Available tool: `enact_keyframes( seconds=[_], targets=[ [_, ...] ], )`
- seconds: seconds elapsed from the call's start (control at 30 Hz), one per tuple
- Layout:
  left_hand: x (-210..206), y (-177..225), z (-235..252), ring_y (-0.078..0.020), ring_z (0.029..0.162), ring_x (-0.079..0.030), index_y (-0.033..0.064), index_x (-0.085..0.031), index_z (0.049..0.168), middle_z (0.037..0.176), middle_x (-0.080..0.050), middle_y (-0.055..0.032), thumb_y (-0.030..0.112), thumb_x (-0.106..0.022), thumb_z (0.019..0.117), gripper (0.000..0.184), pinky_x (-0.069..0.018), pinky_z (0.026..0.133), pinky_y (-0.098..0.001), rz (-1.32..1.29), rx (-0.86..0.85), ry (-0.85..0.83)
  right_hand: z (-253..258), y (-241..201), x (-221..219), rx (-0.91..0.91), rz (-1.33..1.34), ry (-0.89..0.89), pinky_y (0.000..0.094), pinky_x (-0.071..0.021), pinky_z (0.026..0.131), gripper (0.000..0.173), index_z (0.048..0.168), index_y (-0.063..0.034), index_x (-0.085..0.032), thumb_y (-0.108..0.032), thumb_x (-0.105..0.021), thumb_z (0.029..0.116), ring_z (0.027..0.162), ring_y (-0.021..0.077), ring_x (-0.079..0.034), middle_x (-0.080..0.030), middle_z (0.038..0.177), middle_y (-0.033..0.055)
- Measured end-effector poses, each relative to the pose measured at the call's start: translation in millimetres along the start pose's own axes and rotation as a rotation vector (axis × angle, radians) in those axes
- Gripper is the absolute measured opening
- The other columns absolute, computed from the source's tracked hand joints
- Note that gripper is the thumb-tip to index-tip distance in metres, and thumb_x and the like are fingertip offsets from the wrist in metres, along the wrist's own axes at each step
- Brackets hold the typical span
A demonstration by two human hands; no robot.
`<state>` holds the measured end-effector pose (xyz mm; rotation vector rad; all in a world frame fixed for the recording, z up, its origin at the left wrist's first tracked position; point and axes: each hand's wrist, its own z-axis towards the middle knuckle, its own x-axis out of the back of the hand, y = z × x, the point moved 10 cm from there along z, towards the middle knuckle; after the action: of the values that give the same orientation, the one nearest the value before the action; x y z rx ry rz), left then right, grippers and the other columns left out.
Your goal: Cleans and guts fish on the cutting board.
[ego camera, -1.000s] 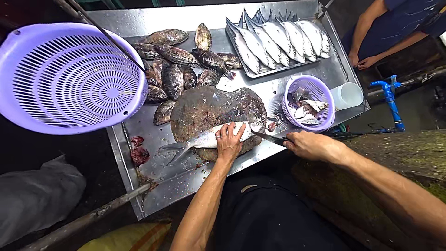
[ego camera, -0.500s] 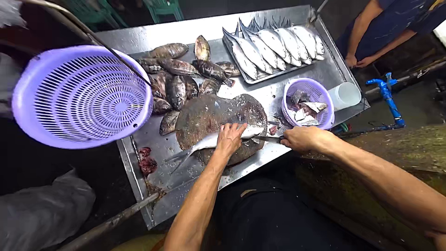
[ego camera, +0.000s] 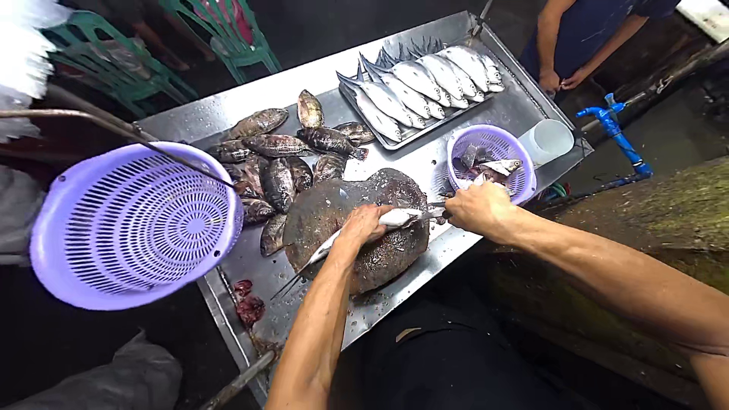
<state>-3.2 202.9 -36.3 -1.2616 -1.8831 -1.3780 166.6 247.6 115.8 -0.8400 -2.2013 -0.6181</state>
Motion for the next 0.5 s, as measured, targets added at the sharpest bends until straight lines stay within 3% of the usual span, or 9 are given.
enact_keyframes(
  seconds=[0.1,0.33,0.5],
  targets=[
    [10.3,-5.5,16.2,-0.0319,0.122,-0.064,0.0221,-0.066,0.135,0.127,-0.07,-0.0116,0.033,-0.07,0.0919,0.045,-0.0477,0.105,-0.0598,-0.09,-0.057,-0.085,8.3,19.5,-23.0,-0.004,0.088,0.004,0.0616,-0.0521,0.073,0.032,0.109,-0.0117,-0.071,-0.039,-0.055,0.1038,0.096,0.0418,-0.069,-0.071,0.1,0.0179],
    [11.9,-25.0,50.5,-0.0297,0.122,-0.064,0.0131,-0.069,0.132,0.128,-0.069,-0.0129,0.018,-0.078,0.0881,0.045,-0.0468,0.107,-0.0558,-0.25,-0.087,-0.235,3.7,39.2,-106.7,-0.021,0.412,-0.013,0.0664,-0.0518,0.08,0.048,0.132,-0.0139,-0.061,-0.05,-0.04,0.1081,0.103,0.048,-0.068,-0.07,0.108,0.0241],
    [14.7,-21.3,55.3,-0.0286,0.114,-0.068,0.0125,-0.071,0.129,0.12,-0.073,-0.0126,0.019,-0.079,0.0878,0.042,-0.0499,0.103,-0.0559,-0.21,-0.194,-0.194,-0.4,15.3,-102.4,-0.067,0.444,-0.009,0.0644,-0.0517,0.082,0.048,0.135,-0.0081,-0.059,-0.043,-0.038,0.1103,0.105,0.0484,-0.067,-0.068,0.113,0.0274]
  ],
)
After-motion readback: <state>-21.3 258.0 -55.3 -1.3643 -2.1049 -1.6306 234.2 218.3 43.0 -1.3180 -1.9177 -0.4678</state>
